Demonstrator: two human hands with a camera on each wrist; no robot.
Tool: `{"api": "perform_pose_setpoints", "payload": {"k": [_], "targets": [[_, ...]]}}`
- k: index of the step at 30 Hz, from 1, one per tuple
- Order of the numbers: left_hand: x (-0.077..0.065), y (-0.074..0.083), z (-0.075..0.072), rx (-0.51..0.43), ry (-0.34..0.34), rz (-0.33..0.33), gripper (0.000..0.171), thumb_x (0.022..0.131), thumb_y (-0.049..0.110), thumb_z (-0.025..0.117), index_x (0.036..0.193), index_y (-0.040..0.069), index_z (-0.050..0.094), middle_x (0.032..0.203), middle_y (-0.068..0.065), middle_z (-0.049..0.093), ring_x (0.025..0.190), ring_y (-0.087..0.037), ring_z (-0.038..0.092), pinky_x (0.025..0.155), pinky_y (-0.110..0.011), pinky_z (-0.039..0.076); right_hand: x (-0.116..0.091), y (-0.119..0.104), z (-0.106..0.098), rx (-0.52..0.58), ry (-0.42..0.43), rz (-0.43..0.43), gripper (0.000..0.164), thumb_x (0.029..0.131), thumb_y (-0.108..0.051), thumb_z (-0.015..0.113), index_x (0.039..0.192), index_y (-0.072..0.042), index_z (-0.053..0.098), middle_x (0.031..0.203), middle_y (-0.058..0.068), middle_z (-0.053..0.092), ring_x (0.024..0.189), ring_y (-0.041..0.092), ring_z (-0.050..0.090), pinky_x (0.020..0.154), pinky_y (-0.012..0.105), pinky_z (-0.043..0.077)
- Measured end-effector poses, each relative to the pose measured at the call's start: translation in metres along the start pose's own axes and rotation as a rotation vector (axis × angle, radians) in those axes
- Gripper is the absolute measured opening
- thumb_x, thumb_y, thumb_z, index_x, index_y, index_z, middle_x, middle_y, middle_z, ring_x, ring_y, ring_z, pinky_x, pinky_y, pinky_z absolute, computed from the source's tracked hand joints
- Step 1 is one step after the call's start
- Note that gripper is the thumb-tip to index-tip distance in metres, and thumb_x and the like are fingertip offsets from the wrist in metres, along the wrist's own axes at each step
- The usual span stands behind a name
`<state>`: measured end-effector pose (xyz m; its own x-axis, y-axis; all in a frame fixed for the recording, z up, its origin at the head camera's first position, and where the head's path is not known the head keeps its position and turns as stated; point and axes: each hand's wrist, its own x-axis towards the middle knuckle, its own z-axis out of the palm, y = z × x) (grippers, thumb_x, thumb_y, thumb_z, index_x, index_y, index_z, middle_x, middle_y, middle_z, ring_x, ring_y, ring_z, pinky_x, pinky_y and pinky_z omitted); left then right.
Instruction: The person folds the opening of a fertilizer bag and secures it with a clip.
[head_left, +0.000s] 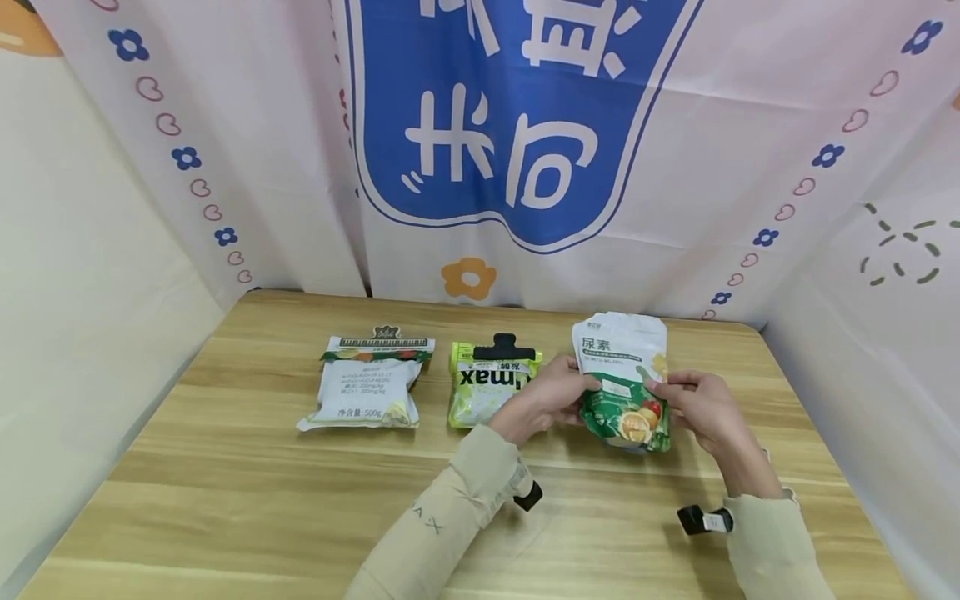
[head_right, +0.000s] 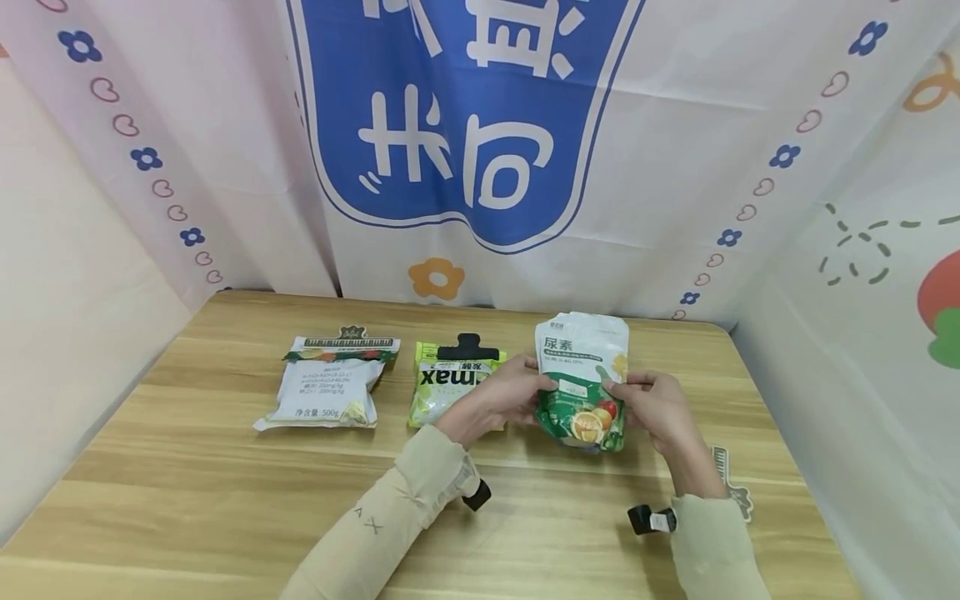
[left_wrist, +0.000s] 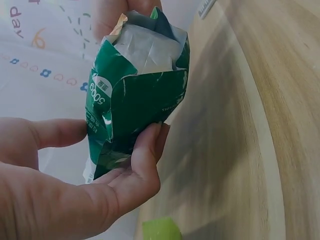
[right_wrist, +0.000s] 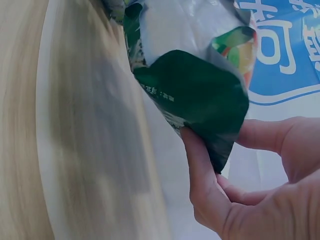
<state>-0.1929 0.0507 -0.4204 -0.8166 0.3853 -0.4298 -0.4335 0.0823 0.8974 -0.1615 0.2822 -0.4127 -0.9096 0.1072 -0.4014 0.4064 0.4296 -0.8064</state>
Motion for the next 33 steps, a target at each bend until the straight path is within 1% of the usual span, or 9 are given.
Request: {"api": "perform_pose_setpoints", "payload": {"k": [4, 8, 14, 17, 20, 23, 27, 30, 33], "targets": [[-0.006, 0.002, -0.004, -0.013, -0.017, 0.013, 0.030, 0.103, 0.011, 0.062, 0.129, 0.008, 0.048, 0.102, -0.011, 0.072, 0.072, -0.018, 0.072, 0.062, -0.029, 0.061, -0.002, -0.002, 0.002, 0.019, -0.009, -0.006, 0.076, 0.104, -0.038, 0.067, 0.155, 0.009, 0.035, 0.137, 0.018, 0.049, 0.105, 0.014, 0.059, 0.083, 0.026, 0.061], [-0.015, 0.004, -0.008, 0.024, -0.028, 0.027, 0.037, 0.105, 0.013, 0.059, 0.137, 0.007, 0.041, 0.101, -0.011, 0.073, 0.072, -0.017, 0.073, 0.063, -0.029, 0.061, -0.005, -0.003, 0.003, 0.054, -0.025, -0.014, 0.076, 0.103, -0.038, 0.069, 0.154, 0.007, 0.035, 0.134, 0.015, 0.050, 0.101, 0.011, 0.061, 0.082, 0.025, 0.061], [-0.031, 0.005, -0.016, 0.080, -0.047, 0.058, 0.049, 0.106, 0.017, 0.059, 0.146, 0.008, 0.033, 0.103, -0.011, 0.072, 0.074, -0.017, 0.072, 0.063, -0.029, 0.060, -0.012, -0.010, 0.008, 0.117, -0.072, -0.057, 0.071, 0.103, -0.034, 0.069, 0.150, 0.007, 0.037, 0.121, 0.008, 0.055, 0.095, 0.007, 0.065, 0.081, 0.026, 0.063], [-0.040, 0.005, -0.021, 0.106, -0.054, 0.069, 0.049, 0.106, 0.019, 0.060, 0.145, 0.009, 0.033, 0.103, -0.011, 0.072, 0.075, -0.017, 0.070, 0.064, -0.030, 0.058, -0.016, -0.012, 0.011, 0.150, -0.103, -0.077, 0.069, 0.103, -0.032, 0.070, 0.149, 0.008, 0.036, 0.118, 0.007, 0.057, 0.094, 0.008, 0.067, 0.082, 0.028, 0.064], [-0.048, 0.006, -0.025, 0.118, -0.056, 0.078, 0.047, 0.105, 0.018, 0.061, 0.143, 0.009, 0.034, 0.102, -0.012, 0.074, 0.075, -0.017, 0.071, 0.066, -0.031, 0.060, -0.020, -0.015, 0.013, 0.172, -0.122, -0.086, 0.067, 0.102, -0.031, 0.071, 0.147, 0.007, 0.038, 0.116, 0.007, 0.058, 0.095, 0.009, 0.069, 0.084, 0.029, 0.064], [-0.055, 0.006, -0.029, 0.101, -0.058, 0.085, 0.046, 0.103, 0.015, 0.064, 0.139, 0.009, 0.035, 0.103, -0.014, 0.076, 0.075, -0.019, 0.073, 0.070, -0.034, 0.063, -0.025, -0.016, 0.014, 0.190, -0.145, -0.108, 0.062, 0.102, -0.028, 0.071, 0.143, 0.007, 0.040, 0.114, 0.006, 0.060, 0.096, 0.011, 0.070, 0.085, 0.031, 0.064], [-0.065, 0.006, -0.034, 0.081, -0.074, 0.102, 0.045, 0.103, 0.013, 0.065, 0.136, 0.008, 0.036, 0.111, -0.016, 0.074, 0.080, -0.022, 0.075, 0.074, -0.039, 0.065, -0.033, -0.020, 0.016, 0.211, -0.172, -0.159, 0.057, 0.101, -0.023, 0.073, 0.138, 0.008, 0.043, 0.111, 0.005, 0.062, 0.096, 0.012, 0.070, 0.085, 0.034, 0.065], [-0.072, 0.006, -0.039, 0.081, -0.089, 0.108, 0.047, 0.103, 0.014, 0.067, 0.137, 0.008, 0.036, 0.114, -0.017, 0.071, 0.085, -0.023, 0.076, 0.076, -0.040, 0.066, -0.039, -0.023, 0.018, 0.218, -0.186, -0.191, 0.054, 0.100, -0.020, 0.074, 0.134, 0.008, 0.044, 0.109, 0.006, 0.063, 0.096, 0.014, 0.071, 0.085, 0.037, 0.065], [-0.079, 0.005, -0.045, 0.098, -0.101, 0.118, 0.053, 0.100, 0.014, 0.072, 0.139, 0.008, 0.038, 0.113, -0.017, 0.071, 0.085, -0.025, 0.076, 0.075, -0.040, 0.066, -0.045, -0.026, 0.021, 0.219, -0.206, -0.213, 0.049, 0.100, -0.017, 0.074, 0.130, 0.009, 0.044, 0.110, 0.008, 0.061, 0.095, 0.016, 0.071, 0.085, 0.037, 0.066]]}}
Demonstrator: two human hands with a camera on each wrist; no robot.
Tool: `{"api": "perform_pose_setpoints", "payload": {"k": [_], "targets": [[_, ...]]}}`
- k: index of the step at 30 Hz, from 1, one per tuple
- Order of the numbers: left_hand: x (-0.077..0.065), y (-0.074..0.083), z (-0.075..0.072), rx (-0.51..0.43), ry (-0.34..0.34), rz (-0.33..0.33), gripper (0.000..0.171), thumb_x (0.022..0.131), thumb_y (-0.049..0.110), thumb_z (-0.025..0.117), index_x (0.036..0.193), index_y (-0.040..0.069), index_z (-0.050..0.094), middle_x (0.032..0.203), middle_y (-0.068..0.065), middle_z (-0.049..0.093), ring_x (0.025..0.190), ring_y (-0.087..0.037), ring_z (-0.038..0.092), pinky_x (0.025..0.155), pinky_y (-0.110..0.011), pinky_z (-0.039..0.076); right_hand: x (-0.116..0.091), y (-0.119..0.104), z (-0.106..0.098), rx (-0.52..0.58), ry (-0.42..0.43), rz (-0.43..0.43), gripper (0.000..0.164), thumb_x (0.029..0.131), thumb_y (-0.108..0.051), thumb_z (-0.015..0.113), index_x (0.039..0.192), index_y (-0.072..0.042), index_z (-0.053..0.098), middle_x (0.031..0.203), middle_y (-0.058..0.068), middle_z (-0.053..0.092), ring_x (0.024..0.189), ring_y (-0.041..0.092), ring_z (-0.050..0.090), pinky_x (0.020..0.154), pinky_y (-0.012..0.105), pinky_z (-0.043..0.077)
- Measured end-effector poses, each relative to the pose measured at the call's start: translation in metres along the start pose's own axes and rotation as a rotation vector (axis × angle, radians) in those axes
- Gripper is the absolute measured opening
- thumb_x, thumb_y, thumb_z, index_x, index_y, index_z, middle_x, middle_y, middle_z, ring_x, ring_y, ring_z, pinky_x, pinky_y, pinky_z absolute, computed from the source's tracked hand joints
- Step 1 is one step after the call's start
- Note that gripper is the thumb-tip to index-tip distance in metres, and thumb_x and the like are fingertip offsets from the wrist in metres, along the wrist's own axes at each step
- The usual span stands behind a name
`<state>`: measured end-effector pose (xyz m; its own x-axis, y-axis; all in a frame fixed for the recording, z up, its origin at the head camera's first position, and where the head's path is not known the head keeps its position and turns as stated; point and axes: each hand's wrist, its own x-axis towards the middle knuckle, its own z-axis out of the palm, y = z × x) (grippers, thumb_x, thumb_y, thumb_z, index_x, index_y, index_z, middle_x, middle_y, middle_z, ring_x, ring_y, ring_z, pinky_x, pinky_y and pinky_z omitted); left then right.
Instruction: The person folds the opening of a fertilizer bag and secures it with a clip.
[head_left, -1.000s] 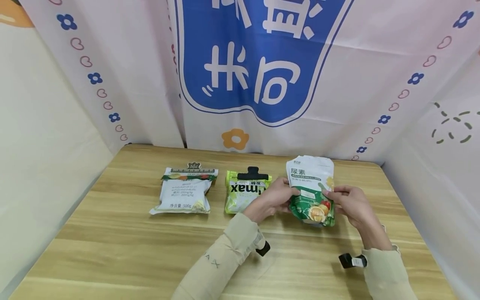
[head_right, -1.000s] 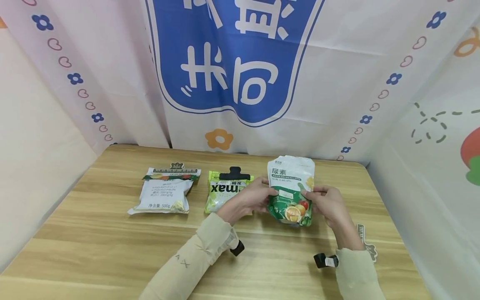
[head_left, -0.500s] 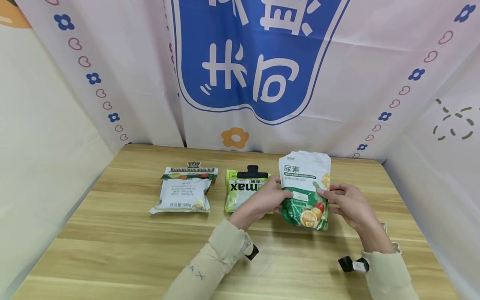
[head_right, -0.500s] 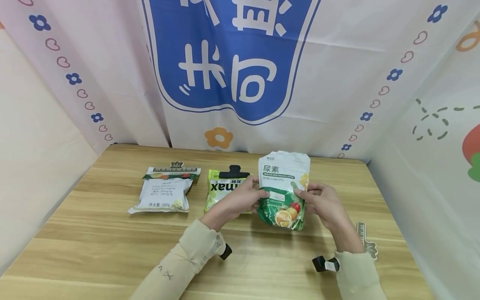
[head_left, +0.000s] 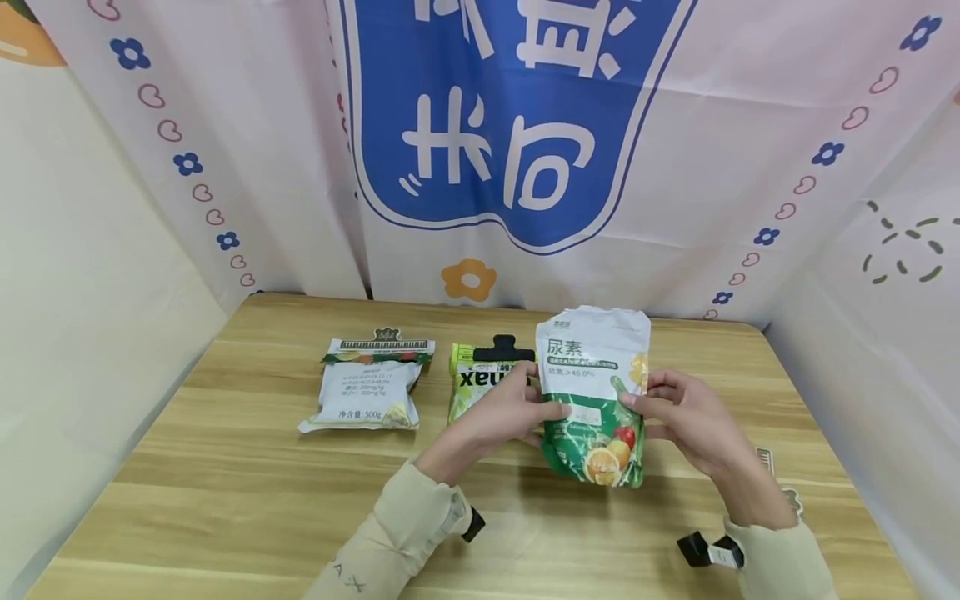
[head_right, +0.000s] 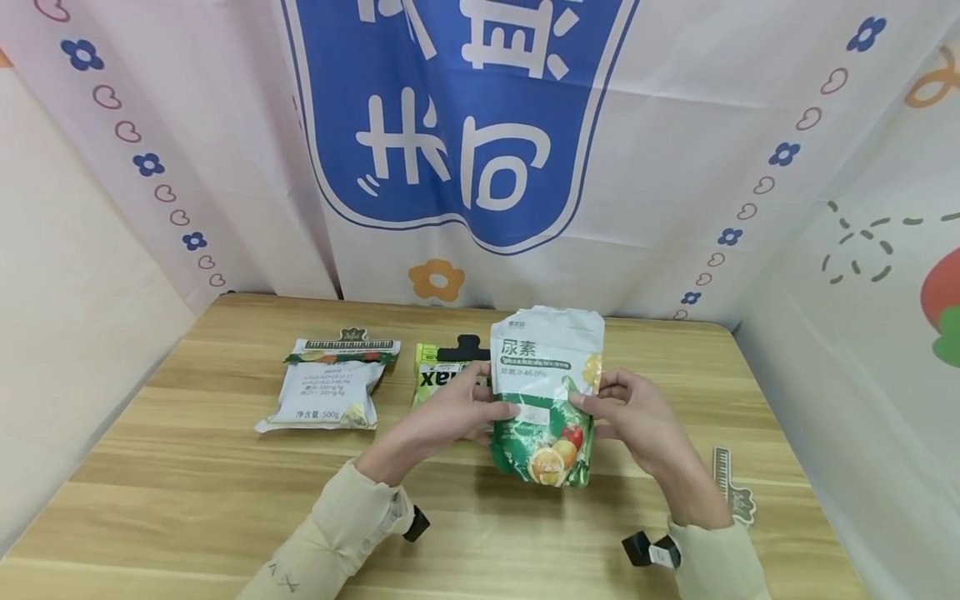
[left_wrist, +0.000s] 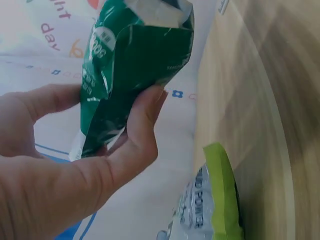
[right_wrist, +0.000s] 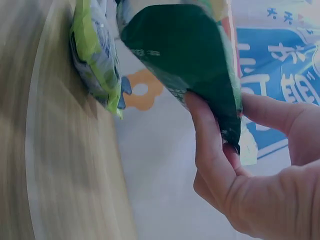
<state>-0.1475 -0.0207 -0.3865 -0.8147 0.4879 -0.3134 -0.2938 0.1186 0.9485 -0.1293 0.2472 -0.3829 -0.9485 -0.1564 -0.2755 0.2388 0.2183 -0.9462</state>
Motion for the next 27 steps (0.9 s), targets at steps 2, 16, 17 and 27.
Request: {"api": "perform_pose_setpoints", "payload": {"k": [2, 16, 17, 27], "targets": [[-0.004, -0.002, -0.004, 0.023, -0.001, 0.008, 0.060, 0.097, 0.013, 0.076, 0.144, 0.008, 0.039, 0.111, -0.018, 0.071, 0.082, -0.025, 0.075, 0.074, -0.040, 0.065, -0.002, -0.001, 0.004, 0.003, -0.018, -0.010, 0.047, 0.099, -0.015, 0.074, 0.128, 0.009, 0.045, 0.112, 0.010, 0.060, 0.096, 0.017, 0.072, 0.085, 0.037, 0.066], [-0.024, -0.018, -0.019, 0.222, 0.067, 0.063, 0.070, 0.086, 0.016, 0.087, 0.146, 0.008, 0.053, 0.117, -0.016, 0.070, 0.092, -0.021, 0.071, 0.079, -0.040, 0.064, -0.010, 0.004, 0.026, -0.107, -0.059, -0.025, 0.063, 0.093, -0.024, 0.082, 0.141, 0.004, 0.053, 0.129, 0.022, 0.061, 0.102, 0.026, 0.072, 0.083, 0.038, 0.065], [-0.025, -0.019, -0.021, 0.220, 0.060, 0.071, 0.063, 0.085, 0.015, 0.087, 0.140, 0.007, 0.057, 0.115, -0.015, 0.070, 0.091, -0.021, 0.071, 0.078, -0.039, 0.064, -0.010, 0.004, 0.027, -0.107, -0.070, -0.024, 0.064, 0.093, -0.024, 0.081, 0.143, 0.004, 0.052, 0.130, 0.022, 0.061, 0.102, 0.026, 0.072, 0.084, 0.038, 0.065], [-0.032, -0.031, -0.032, 0.257, 0.021, 0.095, 0.055, 0.075, 0.006, 0.091, 0.124, 0.008, 0.066, 0.108, -0.008, 0.074, 0.094, -0.019, 0.069, 0.082, -0.033, 0.060, -0.014, 0.012, 0.041, -0.120, -0.132, -0.008, 0.068, 0.091, -0.022, 0.082, 0.146, 0.002, 0.051, 0.130, 0.021, 0.067, 0.108, 0.027, 0.071, 0.087, 0.040, 0.063]]}}
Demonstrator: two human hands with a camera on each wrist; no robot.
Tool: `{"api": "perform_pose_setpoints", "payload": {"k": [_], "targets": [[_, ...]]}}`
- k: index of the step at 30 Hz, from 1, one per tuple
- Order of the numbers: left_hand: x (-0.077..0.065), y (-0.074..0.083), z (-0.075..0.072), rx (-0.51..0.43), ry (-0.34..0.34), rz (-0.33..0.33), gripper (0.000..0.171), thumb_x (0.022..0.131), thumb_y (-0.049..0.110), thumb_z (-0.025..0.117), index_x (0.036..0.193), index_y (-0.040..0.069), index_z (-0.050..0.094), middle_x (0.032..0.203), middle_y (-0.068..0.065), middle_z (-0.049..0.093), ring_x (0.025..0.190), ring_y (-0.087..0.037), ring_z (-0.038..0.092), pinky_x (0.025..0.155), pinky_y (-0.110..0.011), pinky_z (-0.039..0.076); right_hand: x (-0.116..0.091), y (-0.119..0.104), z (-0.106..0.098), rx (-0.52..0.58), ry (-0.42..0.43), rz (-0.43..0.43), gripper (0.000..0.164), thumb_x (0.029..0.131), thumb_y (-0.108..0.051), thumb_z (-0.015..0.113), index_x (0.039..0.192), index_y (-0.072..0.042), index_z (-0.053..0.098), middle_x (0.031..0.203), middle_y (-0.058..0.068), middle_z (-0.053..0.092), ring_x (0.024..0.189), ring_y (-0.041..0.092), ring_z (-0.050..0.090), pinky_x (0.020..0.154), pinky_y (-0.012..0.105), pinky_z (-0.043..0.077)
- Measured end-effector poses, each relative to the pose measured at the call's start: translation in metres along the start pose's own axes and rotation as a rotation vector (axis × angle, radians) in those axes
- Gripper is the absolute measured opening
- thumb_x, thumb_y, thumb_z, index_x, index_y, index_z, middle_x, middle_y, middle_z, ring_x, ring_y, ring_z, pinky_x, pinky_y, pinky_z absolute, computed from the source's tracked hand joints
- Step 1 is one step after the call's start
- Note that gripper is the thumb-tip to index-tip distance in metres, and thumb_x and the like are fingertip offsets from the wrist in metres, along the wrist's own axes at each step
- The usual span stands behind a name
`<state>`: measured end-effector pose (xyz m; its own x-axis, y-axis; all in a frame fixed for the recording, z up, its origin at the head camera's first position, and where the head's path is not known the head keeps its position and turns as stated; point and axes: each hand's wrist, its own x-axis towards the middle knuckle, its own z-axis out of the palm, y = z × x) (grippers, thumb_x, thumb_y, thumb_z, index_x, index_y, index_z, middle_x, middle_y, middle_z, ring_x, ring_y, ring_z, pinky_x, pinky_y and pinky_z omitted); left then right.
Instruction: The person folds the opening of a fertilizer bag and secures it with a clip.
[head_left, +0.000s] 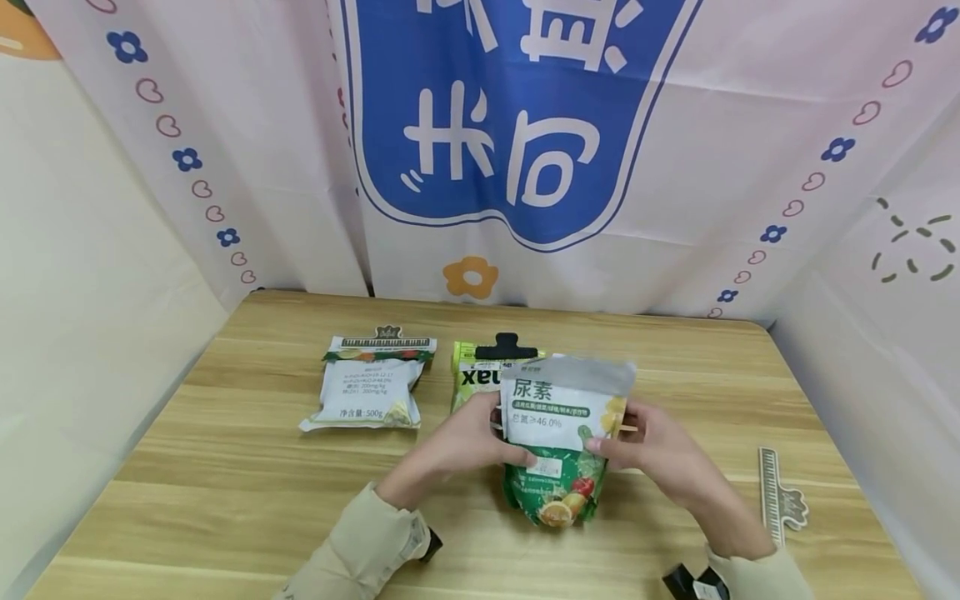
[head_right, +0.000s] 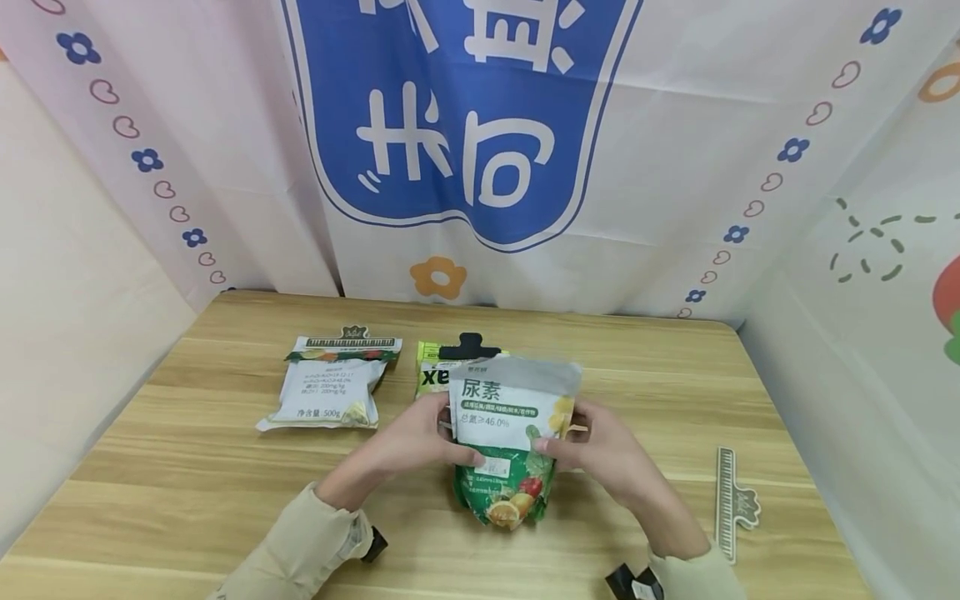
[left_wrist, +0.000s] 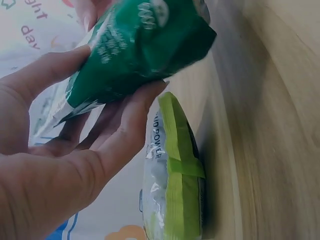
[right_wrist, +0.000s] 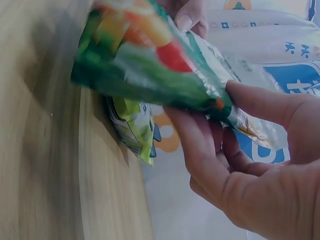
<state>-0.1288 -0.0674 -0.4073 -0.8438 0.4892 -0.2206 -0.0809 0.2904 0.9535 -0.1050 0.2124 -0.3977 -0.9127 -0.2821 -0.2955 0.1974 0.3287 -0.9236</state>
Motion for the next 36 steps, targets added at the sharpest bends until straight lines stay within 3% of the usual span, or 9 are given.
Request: {"api": "perform_pose_setpoints", "payload": {"k": [7, 11, 14, 22, 30, 36], "targets": [[-0.002, -0.003, 0.000, 0.123, 0.037, 0.083, 0.067, 0.073, 0.002, 0.091, 0.134, 0.011, 0.065, 0.108, -0.003, 0.075, 0.093, -0.016, 0.069, 0.086, -0.032, 0.059, -0.002, -0.003, 0.007, -0.030, -0.001, -0.042, 0.072, 0.088, -0.017, 0.084, 0.150, -0.004, 0.050, 0.136, 0.021, 0.066, 0.120, 0.032, 0.067, 0.092, 0.038, 0.062], [-0.008, -0.003, 0.001, 0.233, 0.061, 0.140, 0.051, 0.074, 0.001, 0.090, 0.120, 0.013, 0.070, 0.102, 0.001, 0.076, 0.088, -0.012, 0.069, 0.082, -0.029, 0.058, -0.002, -0.003, 0.009, -0.056, -0.017, -0.077, 0.050, 0.085, -0.016, 0.086, 0.127, -0.005, 0.064, 0.134, 0.019, 0.067, 0.115, 0.032, 0.068, 0.094, 0.042, 0.059], [-0.012, -0.003, 0.002, 0.276, 0.075, 0.182, 0.040, 0.076, -0.002, 0.087, 0.107, 0.015, 0.068, 0.098, 0.001, 0.077, 0.084, -0.010, 0.069, 0.078, -0.027, 0.058, -0.001, -0.002, 0.010, -0.080, -0.040, -0.111, 0.037, 0.083, -0.017, 0.087, 0.111, -0.005, 0.065, 0.131, 0.017, 0.069, 0.110, 0.032, 0.070, 0.096, 0.044, 0.053], [-0.018, -0.003, 0.001, 0.347, 0.066, 0.218, 0.038, 0.075, 0.003, 0.090, 0.098, 0.018, 0.064, 0.102, 0.002, 0.080, 0.089, -0.009, 0.071, 0.081, -0.029, 0.059, -0.001, 0.002, 0.008, -0.063, -0.079, -0.141, 0.036, 0.084, -0.015, 0.086, 0.109, -0.002, 0.063, 0.126, 0.021, 0.067, 0.103, 0.033, 0.073, 0.093, 0.041, 0.052], [-0.022, 0.000, -0.013, 0.271, -0.099, 0.177, 0.031, 0.089, 0.015, 0.084, 0.115, 0.016, 0.067, 0.111, -0.003, 0.077, 0.091, -0.008, 0.075, 0.079, -0.024, 0.060, -0.003, -0.003, 0.005, -0.122, -0.085, -0.121, 0.037, 0.088, -0.022, 0.086, 0.113, -0.004, 0.066, 0.122, 0.017, 0.067, 0.109, 0.028, 0.066, 0.093, 0.040, 0.052], [-0.020, 0.005, -0.016, 0.276, -0.072, 0.184, 0.036, 0.094, 0.029, 0.081, 0.127, 0.027, 0.067, 0.129, 0.004, 0.070, 0.110, -0.013, 0.071, 0.089, -0.028, 0.060, -0.005, -0.013, 0.003, -0.109, -0.044, -0.158, 0.043, 0.089, -0.020, 0.083, 0.125, -0.007, 0.065, 0.126, 0.017, 0.066, 0.117, 0.028, 0.061, 0.096, 0.035, 0.056]]}}
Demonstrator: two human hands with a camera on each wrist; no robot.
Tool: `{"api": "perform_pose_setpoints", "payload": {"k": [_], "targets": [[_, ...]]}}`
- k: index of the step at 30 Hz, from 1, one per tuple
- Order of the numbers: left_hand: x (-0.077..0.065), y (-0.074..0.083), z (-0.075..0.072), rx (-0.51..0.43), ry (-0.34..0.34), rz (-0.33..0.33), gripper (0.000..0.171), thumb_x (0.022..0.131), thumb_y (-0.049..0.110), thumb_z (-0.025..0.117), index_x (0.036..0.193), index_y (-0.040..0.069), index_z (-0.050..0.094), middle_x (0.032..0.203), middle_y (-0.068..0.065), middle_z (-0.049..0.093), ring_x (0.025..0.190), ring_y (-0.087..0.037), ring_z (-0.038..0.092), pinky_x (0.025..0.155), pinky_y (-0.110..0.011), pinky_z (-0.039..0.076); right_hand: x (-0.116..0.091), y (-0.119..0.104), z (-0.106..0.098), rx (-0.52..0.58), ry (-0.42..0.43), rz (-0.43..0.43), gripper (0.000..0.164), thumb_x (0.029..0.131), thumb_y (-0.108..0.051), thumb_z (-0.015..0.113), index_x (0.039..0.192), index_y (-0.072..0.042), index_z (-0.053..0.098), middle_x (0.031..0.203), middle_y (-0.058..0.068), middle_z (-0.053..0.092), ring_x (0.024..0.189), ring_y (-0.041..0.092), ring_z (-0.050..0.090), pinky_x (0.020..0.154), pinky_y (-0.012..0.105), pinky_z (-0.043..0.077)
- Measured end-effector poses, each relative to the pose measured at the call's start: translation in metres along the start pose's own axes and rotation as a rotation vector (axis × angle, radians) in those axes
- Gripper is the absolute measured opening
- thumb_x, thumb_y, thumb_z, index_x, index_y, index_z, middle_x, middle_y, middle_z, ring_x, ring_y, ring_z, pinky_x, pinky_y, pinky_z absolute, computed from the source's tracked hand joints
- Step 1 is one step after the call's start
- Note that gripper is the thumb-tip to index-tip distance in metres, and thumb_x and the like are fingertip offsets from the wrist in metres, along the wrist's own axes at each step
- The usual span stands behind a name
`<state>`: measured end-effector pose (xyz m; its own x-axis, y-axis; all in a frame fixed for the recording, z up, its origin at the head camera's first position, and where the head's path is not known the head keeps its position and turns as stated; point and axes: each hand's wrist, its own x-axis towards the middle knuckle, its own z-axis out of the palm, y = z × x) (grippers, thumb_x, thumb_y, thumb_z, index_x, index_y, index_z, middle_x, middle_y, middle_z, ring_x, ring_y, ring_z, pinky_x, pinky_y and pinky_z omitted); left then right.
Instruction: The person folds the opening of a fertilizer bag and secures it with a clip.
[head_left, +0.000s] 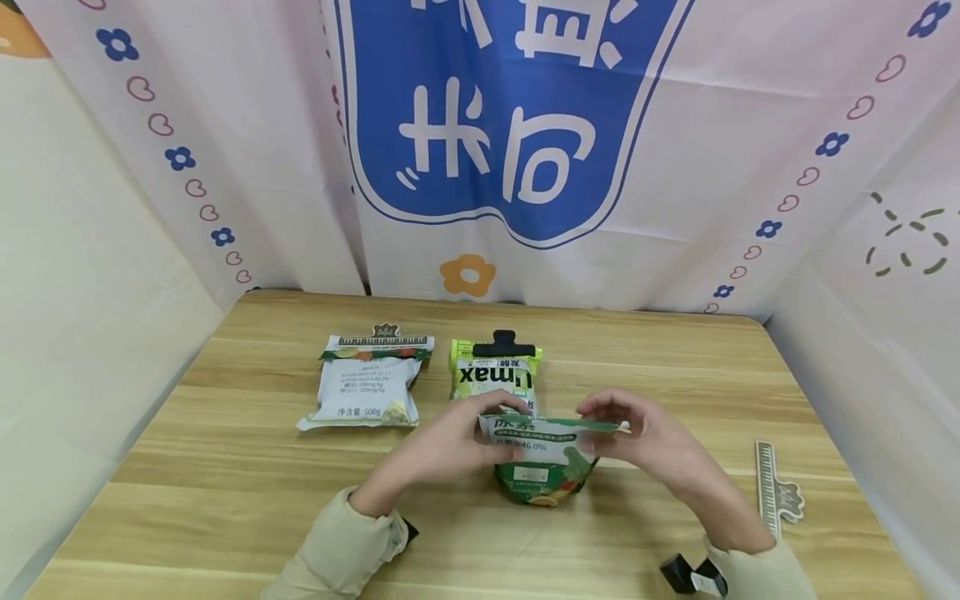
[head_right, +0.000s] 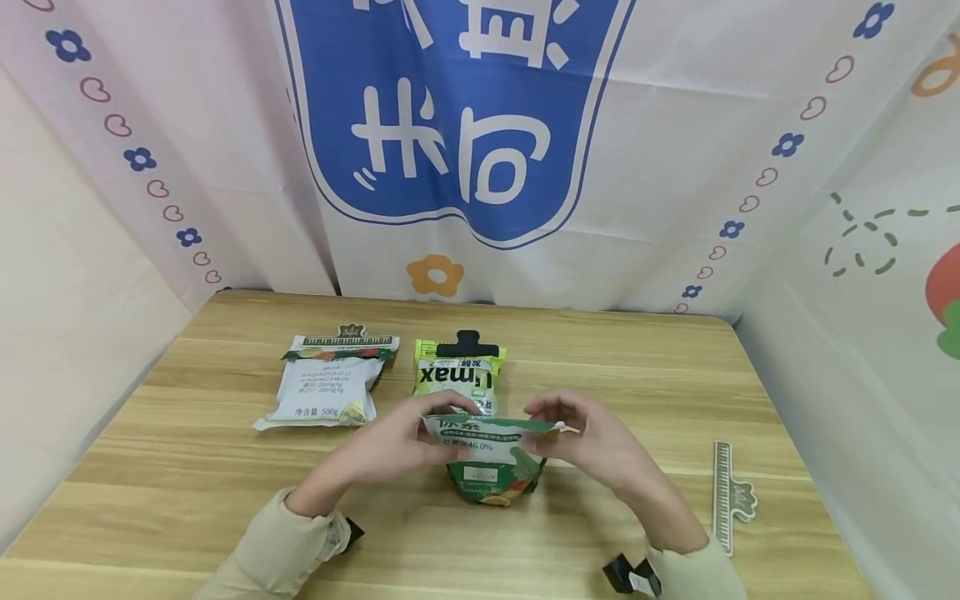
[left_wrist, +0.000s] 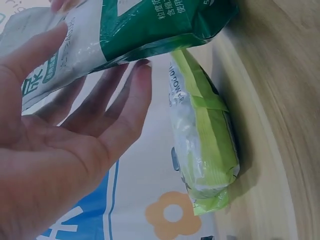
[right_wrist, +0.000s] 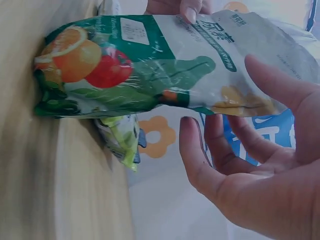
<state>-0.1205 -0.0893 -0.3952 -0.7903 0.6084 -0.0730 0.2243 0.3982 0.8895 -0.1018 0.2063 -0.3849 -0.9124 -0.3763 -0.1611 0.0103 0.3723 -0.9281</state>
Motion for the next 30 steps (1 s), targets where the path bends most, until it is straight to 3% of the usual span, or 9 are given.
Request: {"api": "perform_pose_setpoints", "payload": {"k": [4, 8, 15, 21, 26, 30], "targets": [[0.003, 0.004, -0.001, -0.031, 0.033, 0.029, 0.033, 0.094, 0.028, 0.081, 0.124, 0.030, 0.067, 0.126, 0.009, 0.070, 0.119, -0.013, 0.067, 0.096, -0.030, 0.058, 0.000, -0.004, -0.001, 0.017, 0.023, -0.020, 0.041, 0.090, -0.019, 0.083, 0.127, -0.009, 0.067, 0.130, 0.019, 0.068, 0.118, 0.026, 0.064, 0.094, 0.031, 0.059], [0.004, 0.010, -0.005, -0.030, 0.062, 0.060, 0.026, 0.095, 0.025, 0.080, 0.118, 0.023, 0.069, 0.116, 0.009, 0.073, 0.112, -0.010, 0.069, 0.093, -0.030, 0.057, 0.001, -0.006, 0.000, 0.037, 0.037, -0.035, 0.036, 0.090, -0.016, 0.082, 0.123, -0.006, 0.070, 0.128, 0.018, 0.069, 0.117, 0.023, 0.066, 0.093, 0.031, 0.060], [0.007, 0.019, -0.012, -0.011, 0.038, 0.066, 0.011, 0.096, 0.024, 0.079, 0.104, 0.026, 0.073, 0.107, 0.010, 0.075, 0.104, -0.008, 0.070, 0.092, -0.031, 0.059, 0.000, -0.012, -0.001, 0.032, 0.052, -0.018, 0.030, 0.092, -0.020, 0.082, 0.117, -0.006, 0.073, 0.122, 0.013, 0.070, 0.112, 0.021, 0.066, 0.088, 0.031, 0.061], [0.009, 0.018, -0.019, -0.030, 0.040, 0.051, 0.004, 0.095, 0.024, 0.080, 0.097, 0.020, 0.080, 0.100, 0.004, 0.077, 0.090, -0.012, 0.071, 0.081, -0.025, 0.060, 0.000, -0.014, -0.001, 0.017, 0.064, -0.010, 0.023, 0.094, -0.024, 0.080, 0.110, -0.008, 0.076, 0.119, 0.010, 0.071, 0.103, 0.021, 0.068, 0.089, 0.033, 0.060], [0.009, 0.015, -0.022, -0.018, 0.042, 0.049, 0.017, 0.095, 0.031, 0.079, 0.086, 0.017, 0.077, 0.081, 0.006, 0.067, 0.071, -0.007, 0.055, 0.063, -0.021, 0.047, 0.003, -0.012, 0.000, 0.025, 0.062, -0.026, 0.022, 0.096, -0.026, 0.078, 0.100, -0.005, 0.074, 0.113, 0.010, 0.073, 0.099, 0.021, 0.066, 0.089, 0.035, 0.057], [0.009, 0.012, -0.024, -0.024, 0.035, 0.035, 0.024, 0.097, 0.033, 0.077, 0.081, 0.016, 0.074, 0.070, 0.007, 0.052, 0.062, -0.008, 0.041, 0.057, -0.020, 0.034, 0.004, -0.012, 0.000, 0.028, 0.068, -0.010, 0.026, 0.096, -0.027, 0.078, 0.098, -0.002, 0.072, 0.113, 0.011, 0.075, 0.100, 0.022, 0.067, 0.089, 0.033, 0.057]]}}
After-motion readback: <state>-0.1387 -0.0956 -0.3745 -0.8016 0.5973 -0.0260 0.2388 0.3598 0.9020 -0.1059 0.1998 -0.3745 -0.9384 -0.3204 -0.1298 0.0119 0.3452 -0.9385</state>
